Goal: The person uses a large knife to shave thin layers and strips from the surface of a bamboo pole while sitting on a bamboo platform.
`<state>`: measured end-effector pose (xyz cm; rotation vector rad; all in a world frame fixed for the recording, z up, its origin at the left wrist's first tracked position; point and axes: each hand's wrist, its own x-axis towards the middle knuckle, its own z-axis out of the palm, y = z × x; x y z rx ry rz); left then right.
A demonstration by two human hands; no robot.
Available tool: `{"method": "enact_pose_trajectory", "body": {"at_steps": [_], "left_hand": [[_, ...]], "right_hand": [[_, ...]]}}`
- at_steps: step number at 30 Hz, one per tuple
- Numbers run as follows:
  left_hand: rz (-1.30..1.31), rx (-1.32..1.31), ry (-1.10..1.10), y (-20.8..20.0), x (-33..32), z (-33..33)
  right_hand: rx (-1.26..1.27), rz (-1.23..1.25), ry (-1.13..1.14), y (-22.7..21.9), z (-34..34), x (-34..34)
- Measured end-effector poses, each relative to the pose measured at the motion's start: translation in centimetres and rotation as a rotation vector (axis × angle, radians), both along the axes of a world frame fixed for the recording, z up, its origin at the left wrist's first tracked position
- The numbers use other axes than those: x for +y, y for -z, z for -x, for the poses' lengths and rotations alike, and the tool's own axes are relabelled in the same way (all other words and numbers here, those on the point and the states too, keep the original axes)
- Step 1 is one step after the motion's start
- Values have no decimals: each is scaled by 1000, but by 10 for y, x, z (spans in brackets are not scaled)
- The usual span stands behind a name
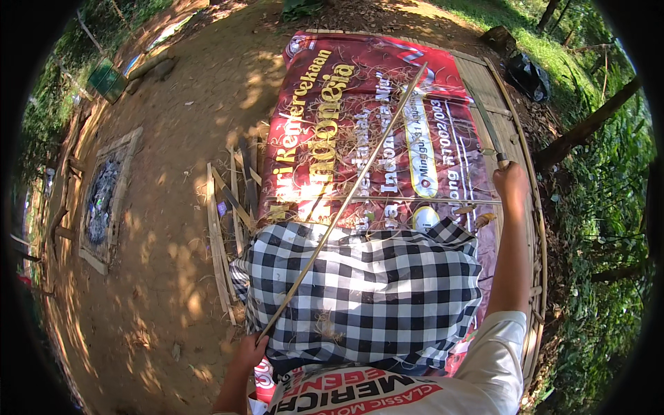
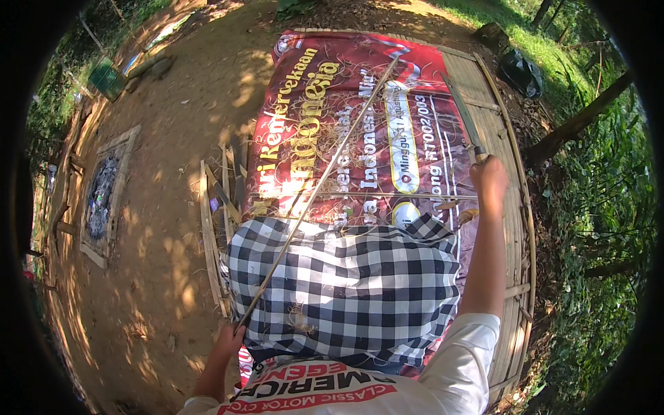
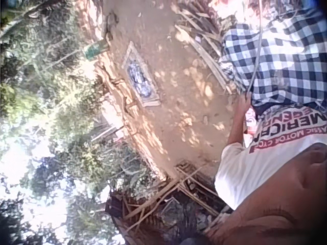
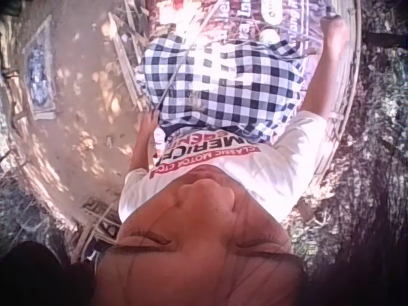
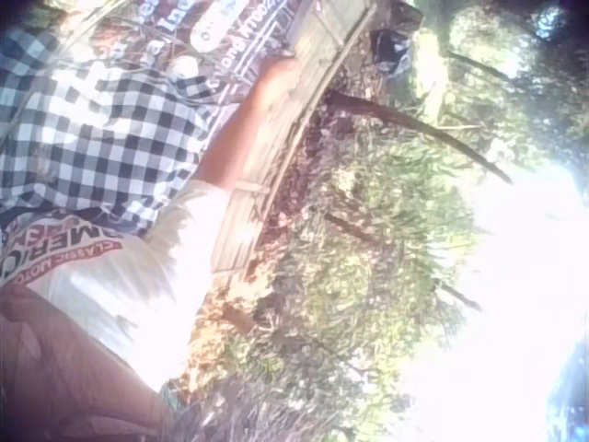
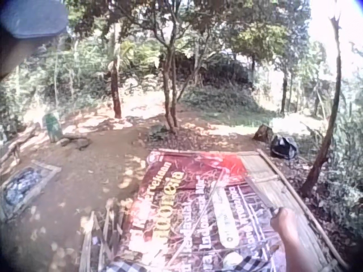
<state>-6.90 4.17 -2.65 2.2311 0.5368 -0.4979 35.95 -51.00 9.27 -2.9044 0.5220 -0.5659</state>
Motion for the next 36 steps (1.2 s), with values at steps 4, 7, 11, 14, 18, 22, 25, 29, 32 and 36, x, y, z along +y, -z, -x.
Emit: {"method": "enact_pose_trajectory", "body": {"at_steps": [4, 7, 11, 14, 18, 22, 25, 29, 32, 36], "left_hand": [[-87, -62, 34, 2, 0, 12], [-104, -120, -31, -5, -11, 13], [-69, -128, -141, -18, -15, 8], [-175, -175, -149, -33, -28, -1], [-375, -398, -155, -43, -39, -17], [-572, -478, -84, -52, -38, -35], [-612, -569, -101, -56, -35, -44], [-645, -584, -69, -54, -31, -49], [-676, -588, -40, -56, -25, -48], [-691, -763, 18, -63, -1, -56]], "right_hand": [[-43, -375, -67, 23, 15, -25], [-56, -763, -18, 38, 34, -23], [-110, -935, -99, 45, 54, -3], [-102, -1057, -152, 30, 69, 41], [-74, -1206, -323, 26, 92, 91], [-4, -1199, -444, 33, 120, 144], [75, -1184, -604, 48, 142, 175], [179, -1002, -640, 44, 165, 206], [265, -1032, -677, 34, 178, 221], [274, -970, -719, 43, 182, 224]]}}
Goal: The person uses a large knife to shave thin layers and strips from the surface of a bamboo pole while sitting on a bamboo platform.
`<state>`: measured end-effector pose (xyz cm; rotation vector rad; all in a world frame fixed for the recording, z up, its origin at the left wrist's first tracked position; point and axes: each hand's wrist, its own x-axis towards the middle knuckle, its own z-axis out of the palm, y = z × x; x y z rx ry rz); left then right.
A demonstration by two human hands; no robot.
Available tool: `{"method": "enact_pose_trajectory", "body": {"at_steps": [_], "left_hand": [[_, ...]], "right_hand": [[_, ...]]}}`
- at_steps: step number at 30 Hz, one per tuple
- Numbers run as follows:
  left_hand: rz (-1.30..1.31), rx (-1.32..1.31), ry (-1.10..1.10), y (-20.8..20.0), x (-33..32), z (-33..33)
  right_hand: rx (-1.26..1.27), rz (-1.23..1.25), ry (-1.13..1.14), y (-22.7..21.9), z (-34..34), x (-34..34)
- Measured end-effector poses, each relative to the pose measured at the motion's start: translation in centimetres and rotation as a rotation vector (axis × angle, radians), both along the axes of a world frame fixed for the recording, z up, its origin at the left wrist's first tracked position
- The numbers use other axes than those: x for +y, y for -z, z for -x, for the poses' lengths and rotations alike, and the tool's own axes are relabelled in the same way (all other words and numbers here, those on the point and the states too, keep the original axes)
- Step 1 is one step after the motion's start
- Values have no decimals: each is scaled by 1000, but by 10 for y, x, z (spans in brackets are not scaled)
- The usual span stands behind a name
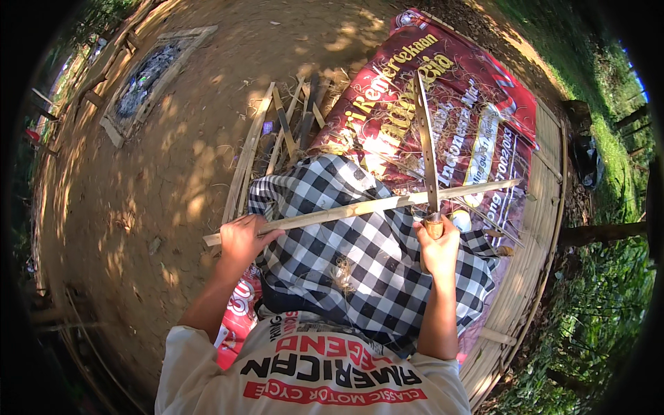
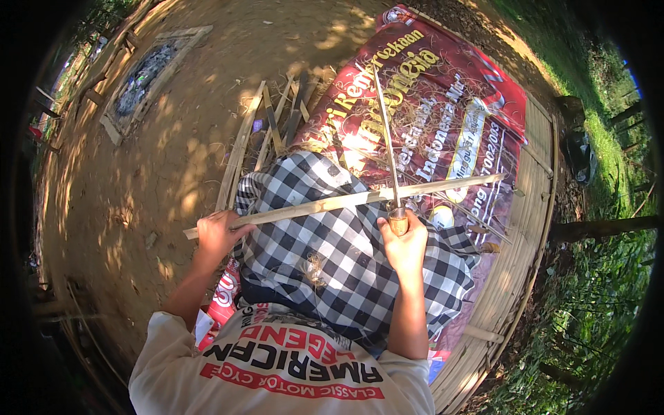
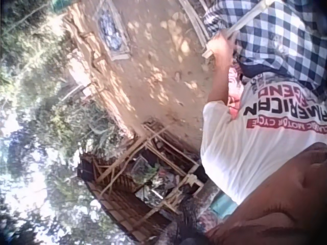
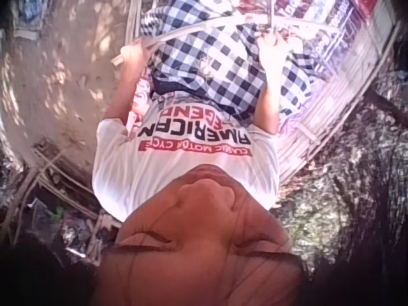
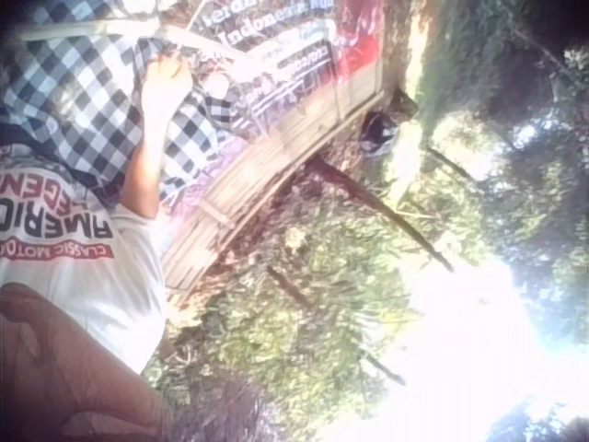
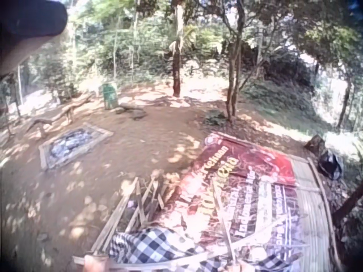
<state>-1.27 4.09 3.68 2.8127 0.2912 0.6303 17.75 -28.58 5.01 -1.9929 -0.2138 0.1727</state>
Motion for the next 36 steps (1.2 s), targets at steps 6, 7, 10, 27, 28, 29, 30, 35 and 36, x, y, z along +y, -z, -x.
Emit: {"method": "enact_pose_trajectory", "body": {"at_steps": [6, 7, 10, 27, 28, 29, 30, 35, 36], "left_hand": [[-194, -71, 173, -59, 57, -22], [-234, -102, 204, -72, 63, -29], [-387, -172, 288, -107, 78, -50], [-686, -323, 526, -230, 118, -139], [-688, -311, 531, -236, 123, -141], [-680, -313, 531, -242, 127, -143], [-670, -316, 538, -249, 129, -145], [-646, -311, 499, -262, 150, -154], [-680, -317, 498, -269, 155, -156]], "right_hand": [[-63, 144, 12, -28, 2, -1], [-97, 57, 18, -29, 2, -3], [-218, -34, 76, -39, 0, -6], [-226, 459, -265, -94, -30, -28], [-389, 518, -277, -99, -26, -25], [-357, 557, -285, -104, -25, -20], [-320, 598, -287, -108, -25, -17], [-338, 508, -242, -98, -43, -5], [-349, 465, -244, -96, -49, -2]]}}
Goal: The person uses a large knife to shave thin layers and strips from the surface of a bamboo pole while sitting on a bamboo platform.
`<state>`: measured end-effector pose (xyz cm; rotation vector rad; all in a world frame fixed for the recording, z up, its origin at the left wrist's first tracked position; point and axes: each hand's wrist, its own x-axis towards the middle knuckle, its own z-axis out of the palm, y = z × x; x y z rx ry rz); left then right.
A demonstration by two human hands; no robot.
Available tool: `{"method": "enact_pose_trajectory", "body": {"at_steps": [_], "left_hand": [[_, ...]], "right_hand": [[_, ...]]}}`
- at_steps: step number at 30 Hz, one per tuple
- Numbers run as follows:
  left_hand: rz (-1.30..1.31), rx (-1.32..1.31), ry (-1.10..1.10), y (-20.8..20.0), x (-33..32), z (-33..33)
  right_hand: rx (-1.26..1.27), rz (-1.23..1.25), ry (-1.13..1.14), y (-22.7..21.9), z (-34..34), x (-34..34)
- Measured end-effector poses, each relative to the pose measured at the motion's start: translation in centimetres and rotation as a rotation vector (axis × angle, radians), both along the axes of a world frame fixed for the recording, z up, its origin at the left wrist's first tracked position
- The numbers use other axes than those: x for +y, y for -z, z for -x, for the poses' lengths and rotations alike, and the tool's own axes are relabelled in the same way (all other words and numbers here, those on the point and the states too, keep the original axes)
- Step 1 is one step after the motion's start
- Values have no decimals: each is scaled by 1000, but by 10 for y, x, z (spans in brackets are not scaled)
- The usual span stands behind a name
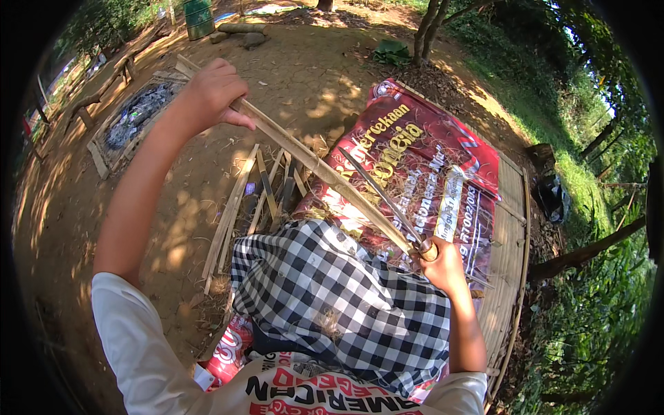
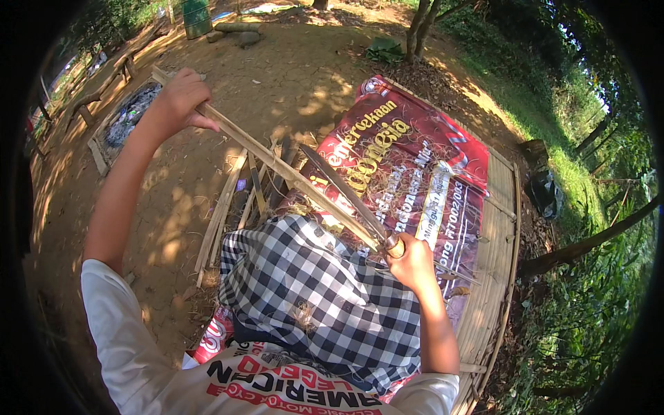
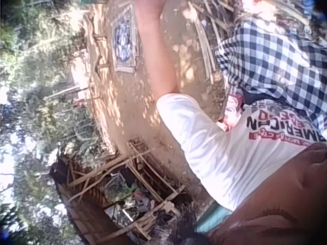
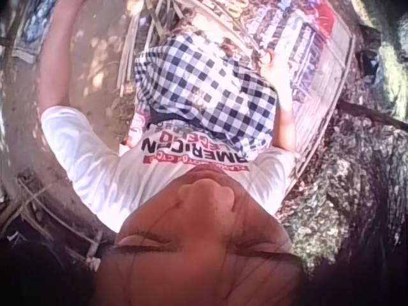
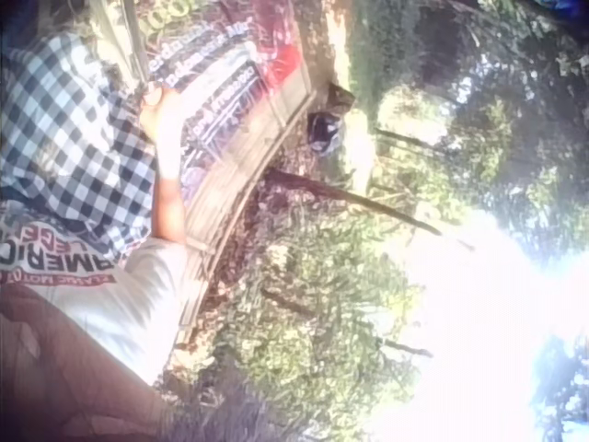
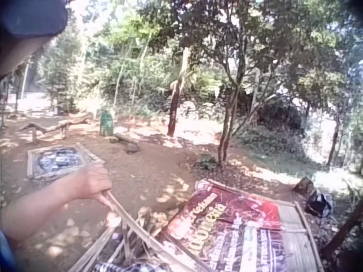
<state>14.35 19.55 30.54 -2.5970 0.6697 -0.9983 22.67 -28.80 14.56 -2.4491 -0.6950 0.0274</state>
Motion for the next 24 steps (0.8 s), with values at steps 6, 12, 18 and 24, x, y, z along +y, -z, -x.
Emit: {"method": "enact_pose_trajectory", "body": {"at_steps": [6, 12, 18, 24], "left_hand": [[84, -434, -287, -23, -27, 3], [1020, -126, -10, 57, -127, 23], [1472, 802, 223, 157, -217, -18], [2287, 1493, 947, 152, -246, -42]], "right_hand": [[61, -82, 11, -19, -32, 31], [-51, -84, 8, -106, -67, 91], [-59, -338, 118, -145, -73, 141], [-265, -396, 202, -106, -95, 143]]}}
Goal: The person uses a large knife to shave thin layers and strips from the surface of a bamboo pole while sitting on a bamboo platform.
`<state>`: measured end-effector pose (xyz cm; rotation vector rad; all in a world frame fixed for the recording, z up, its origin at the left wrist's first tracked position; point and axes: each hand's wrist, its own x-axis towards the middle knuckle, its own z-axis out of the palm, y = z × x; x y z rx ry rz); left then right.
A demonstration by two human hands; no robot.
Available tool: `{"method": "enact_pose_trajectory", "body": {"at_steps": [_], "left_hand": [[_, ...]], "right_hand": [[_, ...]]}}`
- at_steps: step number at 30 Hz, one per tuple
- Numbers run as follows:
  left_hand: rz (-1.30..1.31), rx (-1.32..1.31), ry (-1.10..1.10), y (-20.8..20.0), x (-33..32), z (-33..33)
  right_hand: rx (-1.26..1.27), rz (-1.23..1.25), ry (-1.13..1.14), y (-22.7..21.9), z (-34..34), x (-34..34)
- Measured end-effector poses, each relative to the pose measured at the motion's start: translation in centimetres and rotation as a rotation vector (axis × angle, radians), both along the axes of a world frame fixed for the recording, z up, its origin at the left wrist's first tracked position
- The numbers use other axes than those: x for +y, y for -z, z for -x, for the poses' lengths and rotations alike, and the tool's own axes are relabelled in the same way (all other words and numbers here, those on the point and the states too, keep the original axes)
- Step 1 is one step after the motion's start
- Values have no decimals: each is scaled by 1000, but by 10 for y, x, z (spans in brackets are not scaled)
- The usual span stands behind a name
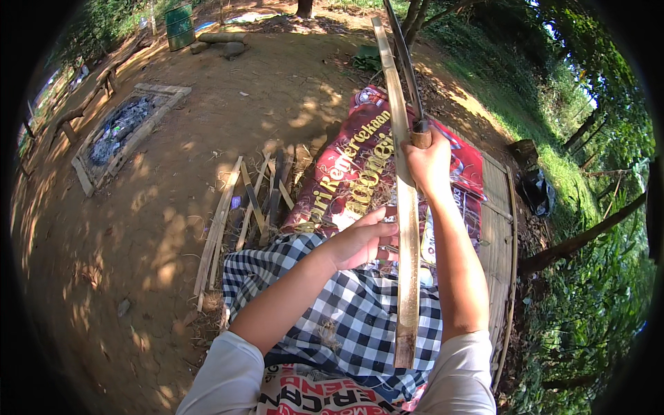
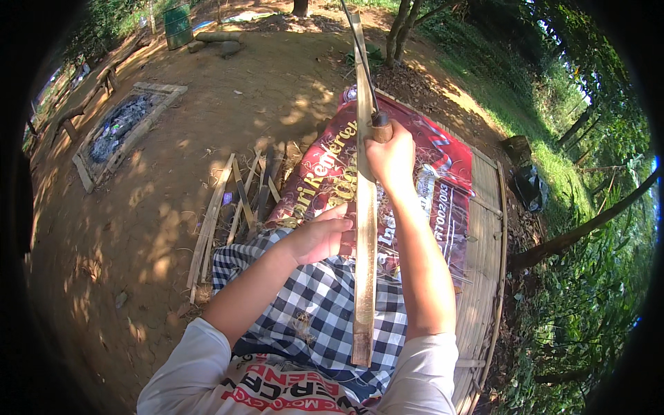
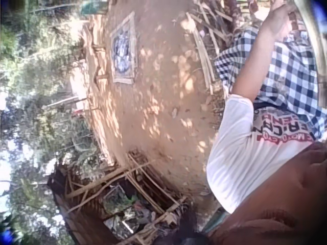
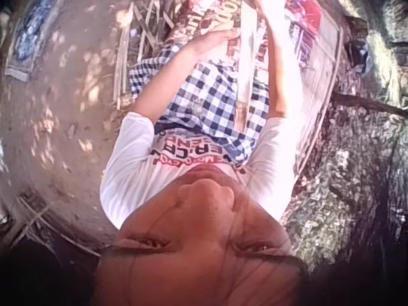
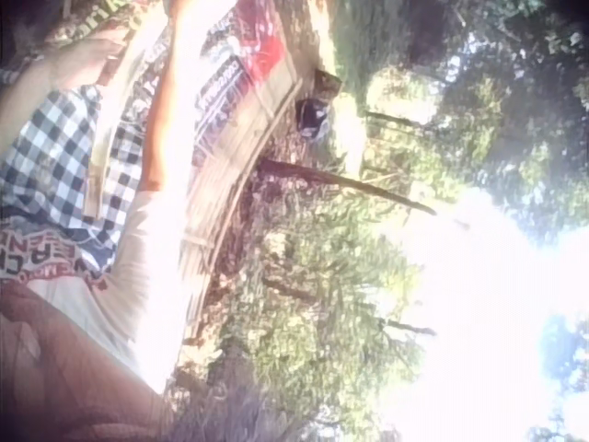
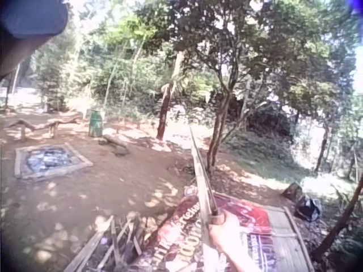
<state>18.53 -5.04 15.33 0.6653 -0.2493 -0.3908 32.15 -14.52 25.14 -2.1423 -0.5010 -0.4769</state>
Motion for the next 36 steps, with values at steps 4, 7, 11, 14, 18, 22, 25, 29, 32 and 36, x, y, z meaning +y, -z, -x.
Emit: {"method": "enact_pose_trajectory", "body": {"at_steps": [4, 7, 11, 14, 18, 22, 25, 29, 32, 36], "left_hand": [[-174, 83, -13, 0, -14, -15], [-153, 107, -122, 7, -30, -18], [-288, 133, -287, 8, -19, -17], [-513, 149, -367, 7, 13, -19], [-917, 41, -360, 11, 76, 14], [-1204, 68, -350, 16, 137, 51], [-1782, -448, -823, 16, 176, 78], [-2042, -279, -787, -7, 179, 92], [-1770, 153, -549, -22, 158, 103], [-1579, 323, -275, -1, 133, 115]], "right_hand": [[-104, -57, 70, 41, -11, -15], [-51, -96, 85, 60, -9, -15], [89, -178, 71, 67, -7, -18], [46, -208, 50, 72, -20, -43], [55, -244, 2, 57, -12, -61], [39, -288, -2, 70, -7, -93], [18, -409, -78, 87, 13, -100], [167, -430, -85, 99, 43, -134], [127, -370, -56, 109, 50, -152], [241, -350, -1, 95, 65, -173]]}}
